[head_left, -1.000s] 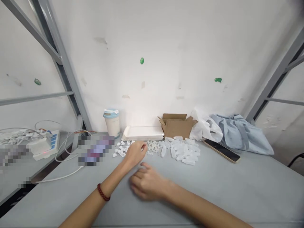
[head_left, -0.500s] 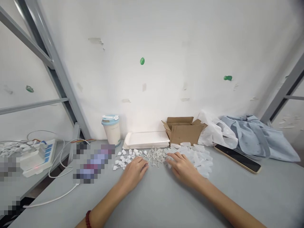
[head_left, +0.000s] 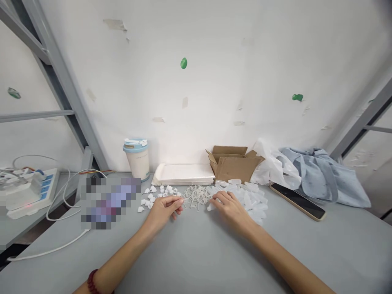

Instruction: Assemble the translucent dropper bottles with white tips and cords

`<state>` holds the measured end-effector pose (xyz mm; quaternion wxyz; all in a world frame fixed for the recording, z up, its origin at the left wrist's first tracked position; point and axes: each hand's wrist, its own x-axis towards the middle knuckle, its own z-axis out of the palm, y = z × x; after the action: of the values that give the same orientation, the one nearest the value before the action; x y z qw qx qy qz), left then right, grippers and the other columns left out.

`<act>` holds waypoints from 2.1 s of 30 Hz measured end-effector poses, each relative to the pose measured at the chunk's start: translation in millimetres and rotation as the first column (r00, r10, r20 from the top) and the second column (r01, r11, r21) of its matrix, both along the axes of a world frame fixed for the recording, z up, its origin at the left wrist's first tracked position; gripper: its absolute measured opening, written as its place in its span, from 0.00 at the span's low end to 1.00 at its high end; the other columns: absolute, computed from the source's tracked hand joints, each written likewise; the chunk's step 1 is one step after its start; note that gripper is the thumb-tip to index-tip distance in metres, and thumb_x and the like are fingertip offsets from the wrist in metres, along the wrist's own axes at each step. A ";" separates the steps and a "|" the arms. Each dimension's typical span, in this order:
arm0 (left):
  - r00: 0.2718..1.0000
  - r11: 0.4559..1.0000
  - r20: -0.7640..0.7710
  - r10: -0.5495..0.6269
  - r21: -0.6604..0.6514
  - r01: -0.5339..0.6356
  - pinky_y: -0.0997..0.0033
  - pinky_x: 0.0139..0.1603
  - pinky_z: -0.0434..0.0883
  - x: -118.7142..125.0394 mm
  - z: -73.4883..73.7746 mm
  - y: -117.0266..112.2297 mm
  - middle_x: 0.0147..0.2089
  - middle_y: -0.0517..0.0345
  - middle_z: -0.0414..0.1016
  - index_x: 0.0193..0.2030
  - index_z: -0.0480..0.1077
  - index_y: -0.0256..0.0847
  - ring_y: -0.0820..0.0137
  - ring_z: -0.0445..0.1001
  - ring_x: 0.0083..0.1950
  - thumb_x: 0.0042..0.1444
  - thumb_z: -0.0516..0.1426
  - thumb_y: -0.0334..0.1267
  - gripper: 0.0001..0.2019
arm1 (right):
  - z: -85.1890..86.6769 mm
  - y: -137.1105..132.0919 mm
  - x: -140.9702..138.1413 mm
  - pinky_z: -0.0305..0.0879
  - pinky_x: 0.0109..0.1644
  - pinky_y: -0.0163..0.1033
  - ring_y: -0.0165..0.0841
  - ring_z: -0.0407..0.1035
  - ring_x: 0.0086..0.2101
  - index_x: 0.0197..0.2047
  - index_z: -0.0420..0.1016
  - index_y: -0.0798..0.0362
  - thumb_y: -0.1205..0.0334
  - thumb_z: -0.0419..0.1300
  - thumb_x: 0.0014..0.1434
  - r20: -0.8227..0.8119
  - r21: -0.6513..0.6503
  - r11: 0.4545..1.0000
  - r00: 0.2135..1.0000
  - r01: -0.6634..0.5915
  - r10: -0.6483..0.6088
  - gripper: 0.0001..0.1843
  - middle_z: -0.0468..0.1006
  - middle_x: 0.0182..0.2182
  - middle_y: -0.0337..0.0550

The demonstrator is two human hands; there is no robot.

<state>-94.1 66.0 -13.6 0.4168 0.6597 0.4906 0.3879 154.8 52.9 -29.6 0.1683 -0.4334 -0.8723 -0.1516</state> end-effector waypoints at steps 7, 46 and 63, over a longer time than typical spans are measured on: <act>0.997 0.998 -0.047 -0.056 0.005 0.056 0.70 0.32 0.72 5.4 1.0 -5.6 0.29 0.55 0.76 0.32 0.76 0.38 0.66 0.74 0.32 0.51 0.57 0.45 0.13 | 13.6 -24.7 -17.5 0.63 0.43 0.43 0.38 0.67 0.41 0.47 0.67 0.55 0.74 0.51 0.57 -0.304 -0.123 0.987 0.951 -0.103 0.062 0.15 0.73 0.42 0.50; 0.953 0.747 -0.297 0.051 0.644 0.161 0.61 0.49 0.73 9.6 -5.6 -15.8 0.46 0.50 0.77 0.39 0.74 0.39 0.63 0.73 0.50 0.59 0.52 0.31 0.08 | 2.7 -38.2 -32.0 0.68 0.38 0.40 0.37 0.71 0.36 0.51 0.62 0.55 0.71 0.49 0.61 -0.424 -0.394 0.907 0.905 -0.151 -0.034 0.15 0.74 0.40 0.49; 0.933 0.800 -0.357 0.042 0.572 0.183 0.60 0.52 0.72 11.0 -6.8 -20.2 0.54 0.46 0.72 0.41 0.74 0.38 0.62 0.71 0.54 0.61 0.50 0.34 0.11 | 0.0 -42.4 -36.9 0.68 0.39 0.42 0.39 0.71 0.37 0.54 0.61 0.57 0.70 0.48 0.62 -0.410 -0.404 0.895 0.912 -0.189 0.008 0.16 0.74 0.41 0.52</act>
<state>-83.1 45.9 -20.4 0.1081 0.8333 0.3849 0.3819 117.8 10.6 -29.6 0.2487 -0.4357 -0.8525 0.1470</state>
